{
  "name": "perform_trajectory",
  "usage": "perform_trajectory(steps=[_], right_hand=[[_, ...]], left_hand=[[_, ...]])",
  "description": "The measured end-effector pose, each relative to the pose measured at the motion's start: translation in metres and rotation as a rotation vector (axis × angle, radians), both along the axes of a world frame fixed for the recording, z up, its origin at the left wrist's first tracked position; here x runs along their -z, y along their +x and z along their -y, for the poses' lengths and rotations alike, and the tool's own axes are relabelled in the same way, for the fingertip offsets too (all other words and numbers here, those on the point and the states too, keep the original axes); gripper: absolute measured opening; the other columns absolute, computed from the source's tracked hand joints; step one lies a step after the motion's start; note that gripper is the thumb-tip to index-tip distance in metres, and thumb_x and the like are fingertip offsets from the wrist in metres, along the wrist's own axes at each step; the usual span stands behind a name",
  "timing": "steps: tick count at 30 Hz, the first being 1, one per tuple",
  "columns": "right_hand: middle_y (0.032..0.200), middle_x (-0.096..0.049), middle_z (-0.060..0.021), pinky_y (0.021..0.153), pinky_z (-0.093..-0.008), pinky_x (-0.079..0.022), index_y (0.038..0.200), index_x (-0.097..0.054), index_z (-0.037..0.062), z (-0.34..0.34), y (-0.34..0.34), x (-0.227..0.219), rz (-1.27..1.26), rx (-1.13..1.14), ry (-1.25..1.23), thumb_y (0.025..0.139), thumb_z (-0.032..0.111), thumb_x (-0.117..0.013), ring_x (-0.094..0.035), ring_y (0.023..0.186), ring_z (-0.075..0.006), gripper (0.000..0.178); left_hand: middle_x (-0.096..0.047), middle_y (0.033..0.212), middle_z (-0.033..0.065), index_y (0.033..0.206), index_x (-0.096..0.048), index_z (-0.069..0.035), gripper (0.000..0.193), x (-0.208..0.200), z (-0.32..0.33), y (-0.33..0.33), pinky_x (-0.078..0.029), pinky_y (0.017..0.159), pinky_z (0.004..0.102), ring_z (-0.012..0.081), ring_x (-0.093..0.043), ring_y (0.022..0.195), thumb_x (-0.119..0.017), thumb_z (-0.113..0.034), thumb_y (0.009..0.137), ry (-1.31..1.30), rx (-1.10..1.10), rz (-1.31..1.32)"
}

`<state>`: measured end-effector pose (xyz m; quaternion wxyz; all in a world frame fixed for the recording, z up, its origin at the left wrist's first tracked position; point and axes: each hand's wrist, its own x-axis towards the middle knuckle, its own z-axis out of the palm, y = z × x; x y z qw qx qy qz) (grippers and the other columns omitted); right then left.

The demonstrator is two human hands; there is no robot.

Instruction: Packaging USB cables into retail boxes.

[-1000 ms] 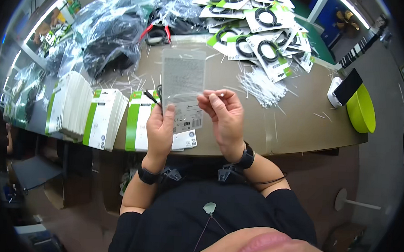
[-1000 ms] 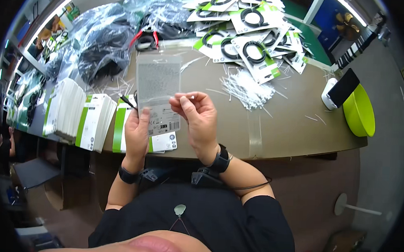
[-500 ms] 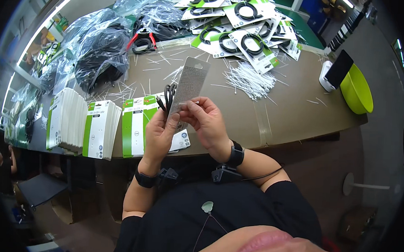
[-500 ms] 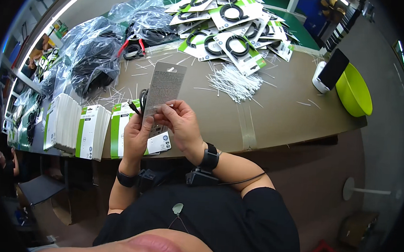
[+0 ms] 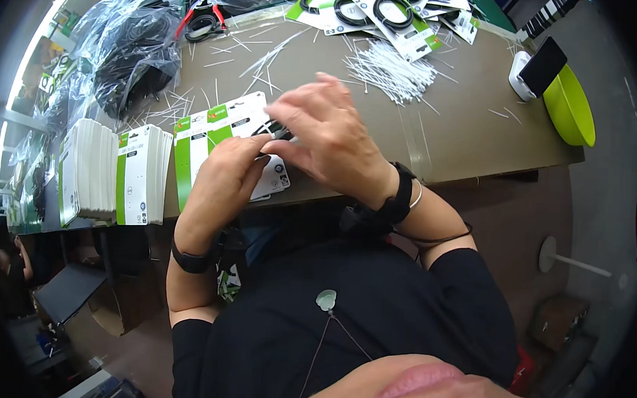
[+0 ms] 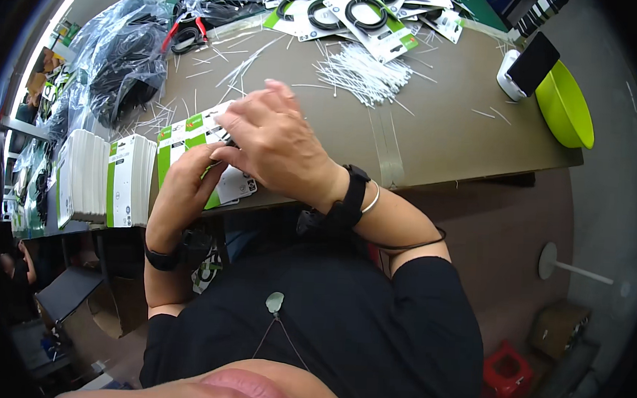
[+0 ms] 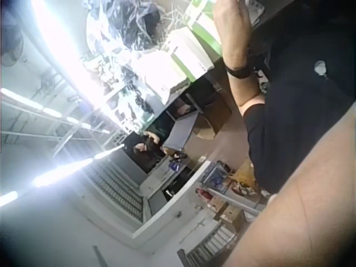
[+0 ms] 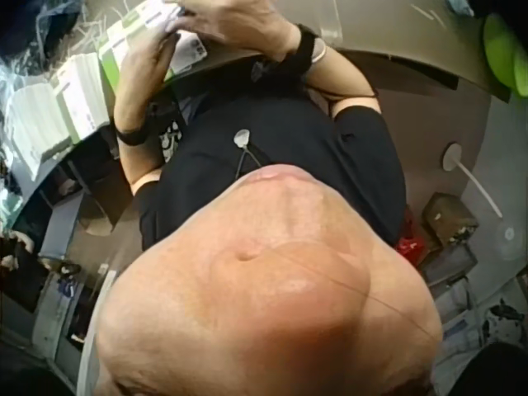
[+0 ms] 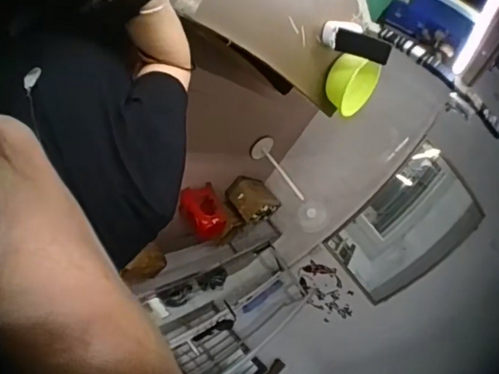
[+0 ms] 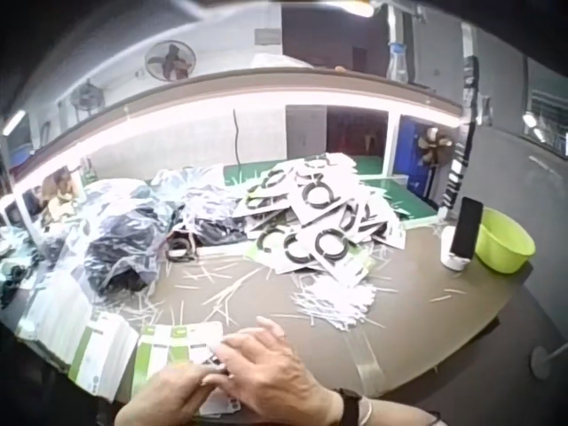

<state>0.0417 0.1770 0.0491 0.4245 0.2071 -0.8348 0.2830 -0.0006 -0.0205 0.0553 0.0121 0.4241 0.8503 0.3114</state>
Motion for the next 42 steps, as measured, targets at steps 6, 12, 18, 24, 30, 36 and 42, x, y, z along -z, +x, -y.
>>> perform_trajectory(steps=[6, 12, 18, 24, 30, 36, 42], right_hand=[[0.080, -0.061, -0.0069, 0.094, -0.0404, -0.040, 0.084, -0.062, 0.0064, 0.005, 0.002, 0.015, 0.228, -0.176, -0.058, 0.079, 0.015, -0.068, -0.059, 0.082, -0.0247, 0.012], [0.082, -0.064, -0.0068, 0.083, -0.0349, -0.047, 0.083, -0.061, 0.0040, 0.000, -0.001, 0.020, 0.266, -0.178, -0.109, 0.082, 0.010, -0.067, -0.061, 0.076, -0.0204, 0.008], [0.090, -0.066, -0.0070, 0.068, -0.0245, -0.051, 0.093, -0.061, -0.0008, -0.008, 0.005, -0.011, 0.831, -0.654, -0.820, 0.087, 0.003, -0.061, -0.063, 0.077, -0.0138, 0.007], [0.092, -0.067, -0.0094, 0.076, -0.0248, -0.051, 0.093, -0.063, -0.0044, -0.002, -0.041, 0.032, 0.108, -1.344, -0.599, 0.089, 0.001, -0.059, -0.064, 0.086, -0.0150, 0.008], [0.090, -0.067, -0.0126, 0.076, -0.0272, -0.051, 0.094, -0.066, -0.0004, 0.003, 0.005, -0.011, 0.662, -0.351, -0.259, 0.084, 0.000, -0.060, -0.065, 0.083, -0.0198, 0.011], [0.089, -0.067, -0.0075, 0.073, -0.0265, -0.052, 0.089, -0.064, 0.0016, 0.009, 0.003, 0.023, 0.397, -0.352, -0.131, 0.079, -0.002, -0.066, -0.065, 0.081, -0.0170, 0.011], [0.089, -0.068, -0.0080, 0.072, -0.0265, -0.052, 0.088, -0.064, 0.0025, 0.002, 0.000, 0.028, 0.420, -0.302, -0.084, 0.075, -0.003, -0.069, -0.066, 0.082, -0.0201, 0.015]], left_hand=[[-0.062, 0.095, 0.0181, 0.110, -0.057, 0.000, 0.031, 0.005, -0.001, 0.008, -0.046, 0.080, 0.0371, 0.0339, -0.058, 0.093, -0.059, 0.002, 0.078, -0.081, 0.044, -0.049], [-0.064, 0.099, 0.0142, 0.107, -0.062, -0.004, 0.030, 0.020, 0.005, 0.012, -0.049, 0.079, 0.0359, 0.0309, -0.062, 0.091, -0.061, 0.005, 0.078, 0.220, 0.035, 0.013], [-0.066, 0.099, 0.0095, 0.104, -0.065, -0.007, 0.029, 0.037, 0.013, 0.012, -0.052, 0.076, 0.0329, 0.0270, -0.064, 0.088, -0.063, 0.004, 0.077, 0.243, 0.051, -0.103], [-0.065, 0.096, 0.0086, 0.103, -0.065, -0.008, 0.027, 0.047, 0.010, 0.017, -0.053, 0.072, 0.0312, 0.0251, -0.064, 0.084, -0.064, 0.001, 0.078, 0.243, 0.097, -0.162], [-0.065, 0.100, 0.0079, 0.106, -0.066, -0.009, 0.029, 0.046, 0.016, 0.027, -0.053, 0.072, 0.0311, 0.0243, -0.064, 0.086, -0.065, 0.000, 0.078, 0.145, 0.064, -0.198], [-0.066, 0.102, 0.0068, 0.107, -0.067, -0.009, 0.031, 0.047, 0.016, 0.027, -0.053, 0.073, 0.0309, 0.0239, -0.065, 0.086, -0.066, 0.000, 0.077, 0.137, 0.047, -0.202], [-0.064, 0.099, 0.0067, 0.107, -0.064, -0.010, 0.029, 0.049, 0.012, 0.020, -0.052, 0.072, 0.0319, 0.0244, -0.063, 0.088, -0.063, -0.003, 0.079, 0.154, 0.067, -0.214]])
